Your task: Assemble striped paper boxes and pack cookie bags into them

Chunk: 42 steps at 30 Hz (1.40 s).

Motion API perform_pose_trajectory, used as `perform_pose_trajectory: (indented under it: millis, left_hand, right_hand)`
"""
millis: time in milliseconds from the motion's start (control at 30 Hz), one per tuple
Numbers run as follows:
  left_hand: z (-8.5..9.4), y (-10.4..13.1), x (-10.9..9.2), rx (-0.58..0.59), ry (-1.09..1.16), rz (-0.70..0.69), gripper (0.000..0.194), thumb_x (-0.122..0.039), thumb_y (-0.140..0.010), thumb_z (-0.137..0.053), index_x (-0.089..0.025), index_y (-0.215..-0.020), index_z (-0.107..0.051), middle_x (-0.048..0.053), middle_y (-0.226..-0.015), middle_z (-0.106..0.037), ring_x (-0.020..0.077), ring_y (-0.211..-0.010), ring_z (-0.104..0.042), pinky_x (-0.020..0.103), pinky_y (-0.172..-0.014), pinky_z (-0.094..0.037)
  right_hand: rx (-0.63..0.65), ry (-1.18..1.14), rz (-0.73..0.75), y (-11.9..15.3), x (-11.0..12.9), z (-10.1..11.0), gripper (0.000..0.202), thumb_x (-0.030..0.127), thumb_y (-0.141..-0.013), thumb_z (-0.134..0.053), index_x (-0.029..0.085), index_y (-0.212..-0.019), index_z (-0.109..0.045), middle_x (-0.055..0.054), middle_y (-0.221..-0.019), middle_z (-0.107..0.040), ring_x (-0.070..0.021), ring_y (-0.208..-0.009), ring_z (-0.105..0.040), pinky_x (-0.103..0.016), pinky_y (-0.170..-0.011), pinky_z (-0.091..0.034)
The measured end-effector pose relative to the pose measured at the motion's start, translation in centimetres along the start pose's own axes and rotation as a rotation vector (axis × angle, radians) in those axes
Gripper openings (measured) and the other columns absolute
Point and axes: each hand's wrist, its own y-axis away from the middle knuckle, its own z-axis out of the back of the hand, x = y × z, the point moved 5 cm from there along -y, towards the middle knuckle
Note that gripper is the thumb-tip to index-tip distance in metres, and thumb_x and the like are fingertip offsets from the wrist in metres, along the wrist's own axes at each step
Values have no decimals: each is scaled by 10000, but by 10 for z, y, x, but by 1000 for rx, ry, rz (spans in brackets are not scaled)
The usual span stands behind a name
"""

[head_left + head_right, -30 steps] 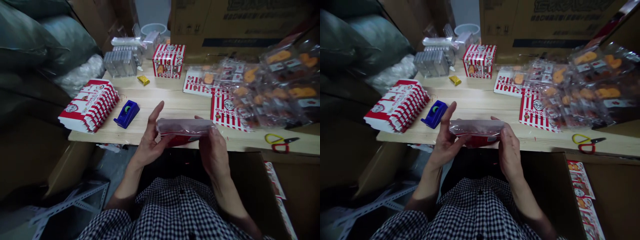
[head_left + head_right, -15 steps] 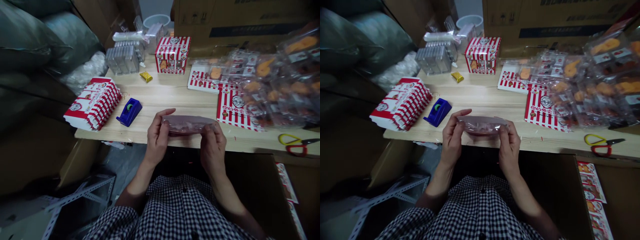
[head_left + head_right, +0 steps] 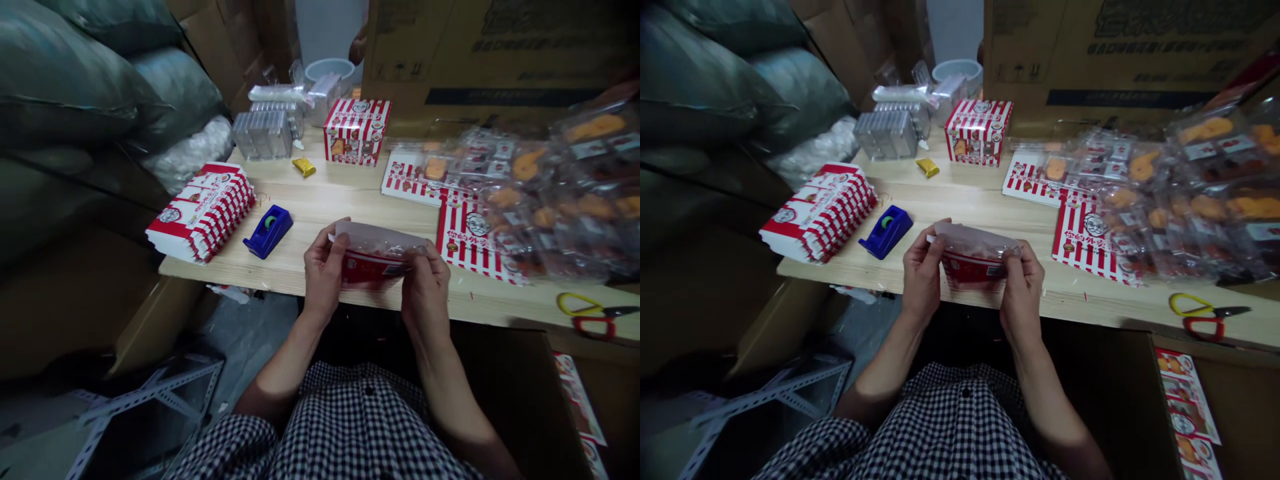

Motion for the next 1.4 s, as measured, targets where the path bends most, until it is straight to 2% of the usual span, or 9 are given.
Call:
perform_pose_trajectory:
  millis: [100,200,333,467,700,900,1000,1200,1400]
  left_hand:
    - [-1,0,3,101,179,63,413,-474,-939,-558,-234,-1264,-643,81,-1259,-681,245,-1191,-613,385,-1011,-474]
    - [2,-2,4,153,236,119,430,-473,-924,-579,-222,-1264,-656,94,-1298,-665,259,-1236,-591,402,-1043,-452]
    - [7,-8,7,155,235,194,416,-335,-843,-697,-218,-1241,-674,61,-1145,-722,212,-1044,-669,333,-934,-493]
    - [7,-16,8,188,274,254,418,-227,-798,-689,-196,-1214,-674,34,-1025,-738,151,-855,-678,274,-822,-499]
    - [4,-26,8,208,239,244,177,-225,-768,-681,-135,-916,-718,33,-820,-740,187,-796,-688,267,-716,-487]
    - [1,-27,9,149,220,205,207,-239,-786,-682,-137,-960,-729,42,-919,-756,165,-817,-691,254,-769,-502]
    - [2,-28,11,152,231,228,195,-213,-778,-695,-139,-955,-730,39,-918,-757,148,-806,-688,240,-776,-506]
    - [7,-33,10,282,204,298,203,-194,-753,-707,-137,-946,-734,54,-890,-762,179,-789,-700,274,-772,-515]
    - [5,-47,10,315,184,217,291,-155,-750,-657,-138,-1027,-742,47,-921,-766,197,-859,-698,271,-766,-512]
  right_hand:
    - [-11,-50,-42,-3,-1,-1,94,226,-820,-587,222,-728,-569,43,-702,-514,-129,-662,-461,-225,-632,-389]
    - [-15,-42,-43,0,-1,-1,72,250,-821,-585,224,-756,-572,38,-732,-543,-133,-689,-488,-227,-656,-408]
    - [8,-27,-42,4,-2,-3,82,286,-857,-576,223,-807,-595,25,-806,-590,-135,-738,-525,-237,-710,-430]
    - [30,-73,-91,1,-4,-3,45,262,-853,-595,227,-856,-624,25,-840,-626,-142,-788,-573,-251,-771,-452]
    - [246,-202,-231,-12,3,1,198,340,-873,-535,250,-975,-679,-22,-1054,-720,-228,-1045,-651,-391,-952,-505]
    - [304,-69,-272,-13,-1,11,468,492,-934,-444,232,-1268,-645,-56,-1160,-726,-261,-1163,-632,-474,-991,-505]
    - [342,-164,-315,-13,1,10,433,445,-892,-577,247,-1271,-644,-47,-1173,-728,-254,-1140,-651,-459,-996,-505]
    - [349,-213,-436,-22,1,7,247,231,-715,-718,219,-962,-731,-25,-929,-776,-246,-936,-717,-394,-861,-564]
    - [277,-189,-291,-41,-3,0,240,144,-696,-671,194,-914,-761,9,-798,-766,-183,-739,-700,-279,-673,-539]
